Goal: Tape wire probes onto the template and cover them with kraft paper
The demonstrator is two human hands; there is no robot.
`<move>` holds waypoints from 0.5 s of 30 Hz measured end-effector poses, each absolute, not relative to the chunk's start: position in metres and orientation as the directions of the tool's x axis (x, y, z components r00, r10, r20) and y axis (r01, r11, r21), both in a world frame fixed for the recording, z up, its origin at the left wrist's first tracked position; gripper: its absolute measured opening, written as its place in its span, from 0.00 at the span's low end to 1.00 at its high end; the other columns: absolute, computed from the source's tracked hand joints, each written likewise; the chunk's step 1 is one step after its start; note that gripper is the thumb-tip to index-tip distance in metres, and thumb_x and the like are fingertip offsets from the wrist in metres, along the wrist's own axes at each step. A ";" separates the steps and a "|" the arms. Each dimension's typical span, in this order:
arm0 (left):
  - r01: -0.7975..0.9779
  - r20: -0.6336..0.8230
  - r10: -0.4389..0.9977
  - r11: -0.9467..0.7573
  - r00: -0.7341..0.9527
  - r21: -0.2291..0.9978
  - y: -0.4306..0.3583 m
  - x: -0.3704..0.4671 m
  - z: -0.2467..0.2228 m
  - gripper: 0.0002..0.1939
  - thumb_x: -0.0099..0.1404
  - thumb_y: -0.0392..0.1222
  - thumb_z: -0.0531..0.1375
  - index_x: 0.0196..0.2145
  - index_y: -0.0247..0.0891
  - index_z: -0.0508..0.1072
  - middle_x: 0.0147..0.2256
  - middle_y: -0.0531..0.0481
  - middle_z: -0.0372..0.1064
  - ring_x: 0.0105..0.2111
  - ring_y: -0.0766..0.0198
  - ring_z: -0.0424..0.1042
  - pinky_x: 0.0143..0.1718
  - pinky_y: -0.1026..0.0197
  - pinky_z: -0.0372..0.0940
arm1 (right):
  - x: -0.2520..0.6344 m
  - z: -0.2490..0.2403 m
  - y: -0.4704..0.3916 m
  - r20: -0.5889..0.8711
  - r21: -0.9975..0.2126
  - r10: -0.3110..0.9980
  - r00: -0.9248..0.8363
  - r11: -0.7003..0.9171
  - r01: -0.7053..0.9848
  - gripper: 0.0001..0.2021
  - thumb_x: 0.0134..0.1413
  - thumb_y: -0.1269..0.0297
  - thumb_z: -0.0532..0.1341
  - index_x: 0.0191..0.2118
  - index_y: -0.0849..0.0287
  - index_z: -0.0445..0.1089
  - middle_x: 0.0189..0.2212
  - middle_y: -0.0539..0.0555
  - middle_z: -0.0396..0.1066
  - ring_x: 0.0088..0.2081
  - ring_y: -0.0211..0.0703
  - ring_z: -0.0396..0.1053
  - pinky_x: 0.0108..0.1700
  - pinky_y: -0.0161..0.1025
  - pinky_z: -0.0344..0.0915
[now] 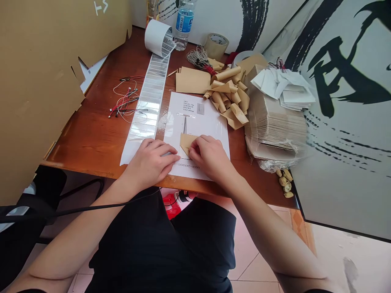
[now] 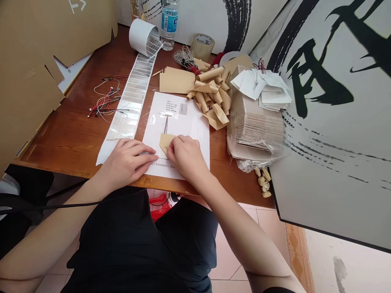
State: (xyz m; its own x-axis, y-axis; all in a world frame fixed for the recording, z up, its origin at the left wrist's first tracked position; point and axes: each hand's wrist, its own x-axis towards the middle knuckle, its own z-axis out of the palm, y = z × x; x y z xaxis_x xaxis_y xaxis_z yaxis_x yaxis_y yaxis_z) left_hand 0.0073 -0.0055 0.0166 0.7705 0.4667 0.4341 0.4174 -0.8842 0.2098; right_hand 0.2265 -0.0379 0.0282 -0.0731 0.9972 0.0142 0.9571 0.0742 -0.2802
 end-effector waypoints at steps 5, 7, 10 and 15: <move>0.420 0.432 0.461 -0.887 0.775 0.194 -0.005 0.007 0.016 0.10 0.74 0.37 0.58 0.45 0.41 0.81 0.46 0.51 0.81 0.46 0.55 0.74 0.47 0.49 0.62 | 0.236 0.022 -0.041 0.055 -0.314 0.997 0.049 -0.030 0.949 0.07 0.61 0.69 0.55 0.31 0.55 0.64 0.34 0.59 0.73 0.39 0.53 0.68 0.41 0.45 0.60; 0.414 0.443 0.449 -0.893 0.776 0.180 -0.005 0.007 0.016 0.10 0.74 0.36 0.58 0.45 0.41 0.81 0.49 0.51 0.81 0.46 0.55 0.74 0.47 0.50 0.62 | 0.238 0.020 -0.041 0.072 -0.318 0.993 0.097 -0.070 0.946 0.07 0.61 0.68 0.55 0.31 0.55 0.64 0.34 0.59 0.73 0.38 0.52 0.68 0.41 0.45 0.60; 0.400 0.463 0.433 -0.900 0.773 0.173 -0.004 0.008 0.016 0.10 0.74 0.36 0.58 0.45 0.41 0.81 0.53 0.54 0.80 0.46 0.55 0.74 0.45 0.50 0.62 | 0.241 0.020 -0.042 0.082 -0.311 0.985 0.153 -0.120 0.943 0.06 0.61 0.68 0.54 0.32 0.55 0.64 0.35 0.60 0.73 0.38 0.52 0.67 0.40 0.45 0.60; 0.398 0.472 0.449 -0.893 0.759 0.211 -0.004 0.008 0.016 0.11 0.74 0.36 0.58 0.46 0.40 0.81 0.51 0.54 0.81 0.45 0.55 0.74 0.45 0.48 0.63 | 0.249 0.019 -0.045 0.109 -0.316 0.968 0.226 -0.182 0.931 0.06 0.61 0.69 0.54 0.32 0.55 0.64 0.35 0.61 0.72 0.37 0.52 0.66 0.39 0.45 0.58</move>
